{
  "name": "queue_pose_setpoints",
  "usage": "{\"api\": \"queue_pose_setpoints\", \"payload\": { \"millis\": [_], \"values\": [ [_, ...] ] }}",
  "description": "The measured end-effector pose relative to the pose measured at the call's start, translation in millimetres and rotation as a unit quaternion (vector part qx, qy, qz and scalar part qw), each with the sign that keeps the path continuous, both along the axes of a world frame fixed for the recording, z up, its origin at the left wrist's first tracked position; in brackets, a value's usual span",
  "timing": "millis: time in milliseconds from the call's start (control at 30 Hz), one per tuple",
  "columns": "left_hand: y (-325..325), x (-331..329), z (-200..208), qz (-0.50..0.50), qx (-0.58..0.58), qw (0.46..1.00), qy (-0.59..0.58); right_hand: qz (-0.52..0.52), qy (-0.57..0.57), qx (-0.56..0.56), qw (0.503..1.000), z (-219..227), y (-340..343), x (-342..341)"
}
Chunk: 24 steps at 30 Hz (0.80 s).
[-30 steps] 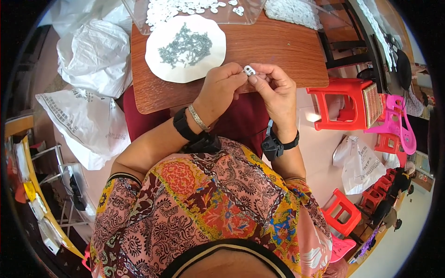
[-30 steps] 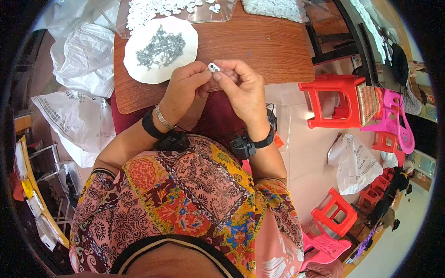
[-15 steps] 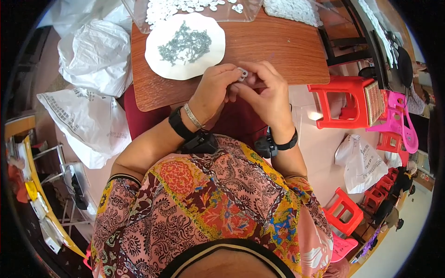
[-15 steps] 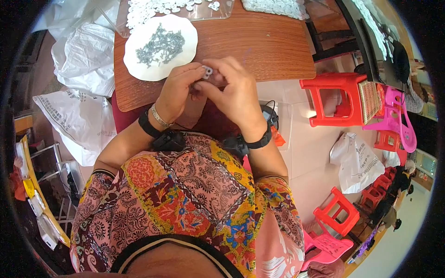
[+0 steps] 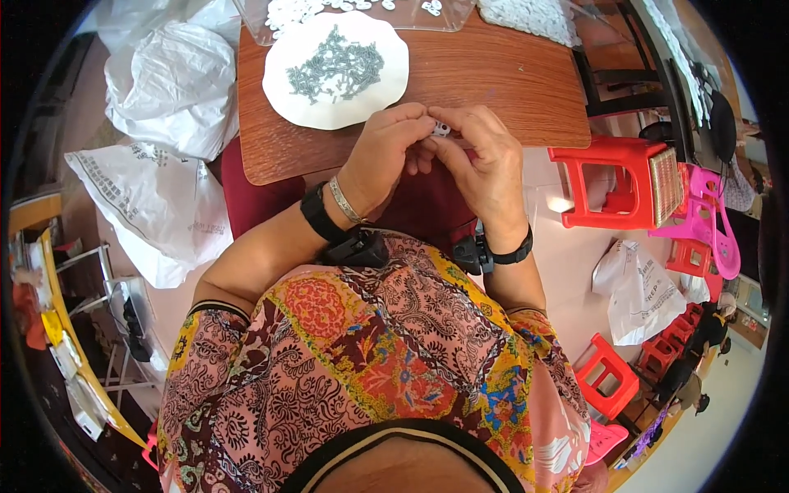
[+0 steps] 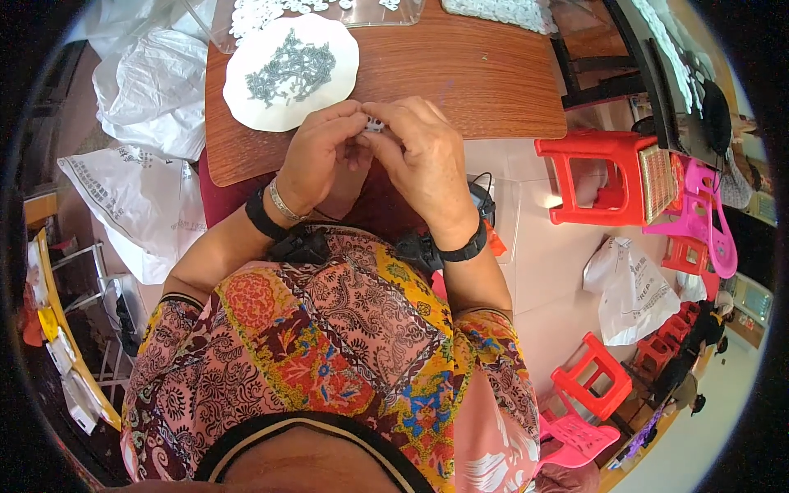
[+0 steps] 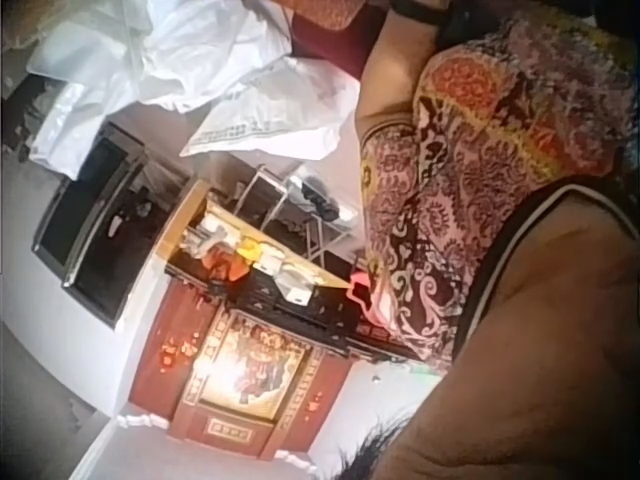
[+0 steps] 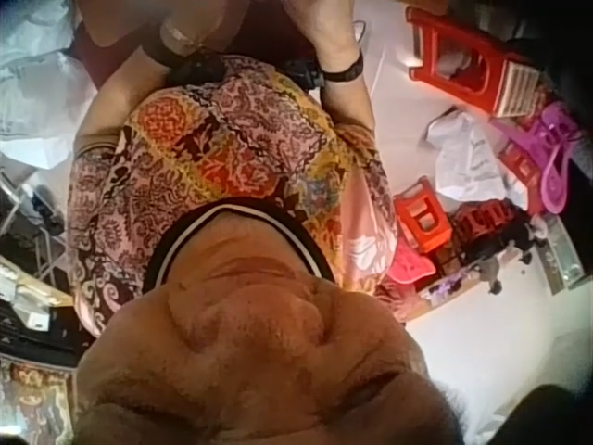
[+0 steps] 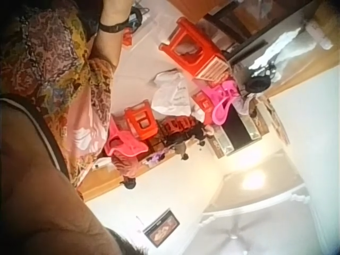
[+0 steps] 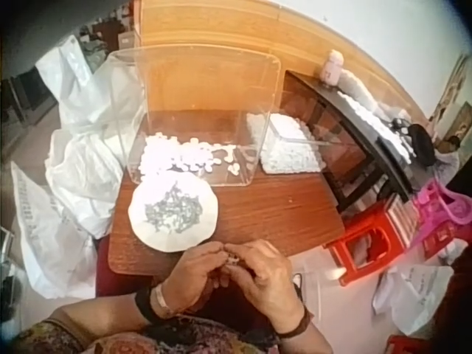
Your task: Manually assembling small white plastic components by inserting tiny metal pins into them.
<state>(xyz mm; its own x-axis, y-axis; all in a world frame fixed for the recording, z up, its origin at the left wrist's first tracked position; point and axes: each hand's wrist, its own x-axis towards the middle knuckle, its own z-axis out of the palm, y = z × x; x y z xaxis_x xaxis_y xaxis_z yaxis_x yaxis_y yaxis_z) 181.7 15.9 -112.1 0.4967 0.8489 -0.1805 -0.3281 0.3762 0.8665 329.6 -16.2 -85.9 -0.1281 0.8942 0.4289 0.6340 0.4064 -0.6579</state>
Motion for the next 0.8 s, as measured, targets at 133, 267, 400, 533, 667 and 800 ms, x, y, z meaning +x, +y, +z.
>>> {"api": "queue_pose_setpoints", "payload": {
  "millis": [133, 267, 400, 533, 667, 800],
  "values": [
    [-0.4, -1.6, -1.5, 0.009, 0.032, 0.999, 0.030, -0.004, -0.043, 0.025, 0.999, 3.2, -1.3, -2.9],
    [-1.3, -1.3, 0.7, 0.019, 0.034, 0.999, 0.033, -0.010, -0.039, 0.044, 0.998, -1.2, -2.2, -6.0],
    [-1.8, -3.3, 2.0, 0.029, 0.047, 0.998, 0.032, -0.025, -0.034, 0.045, 0.998, -1.5, -2.9, -11.1],
    [-4.3, -5.9, 4.9, 0.042, 0.056, 0.997, 0.038, -0.017, -0.036, 0.067, 0.997, -0.7, -2.2, -14.3],
    [-5.4, -8.6, 6.9, 0.049, 0.038, 0.998, 0.032, 0.003, -0.039, 0.073, 0.997, 0.0, 1.7, -16.3],
    [-7.9, -8.7, 2.1, 0.060, 0.021, 0.998, 0.019, 0.015, -0.046, 0.085, 0.995, -10.4, 2.0, -17.0]
  ]
}}
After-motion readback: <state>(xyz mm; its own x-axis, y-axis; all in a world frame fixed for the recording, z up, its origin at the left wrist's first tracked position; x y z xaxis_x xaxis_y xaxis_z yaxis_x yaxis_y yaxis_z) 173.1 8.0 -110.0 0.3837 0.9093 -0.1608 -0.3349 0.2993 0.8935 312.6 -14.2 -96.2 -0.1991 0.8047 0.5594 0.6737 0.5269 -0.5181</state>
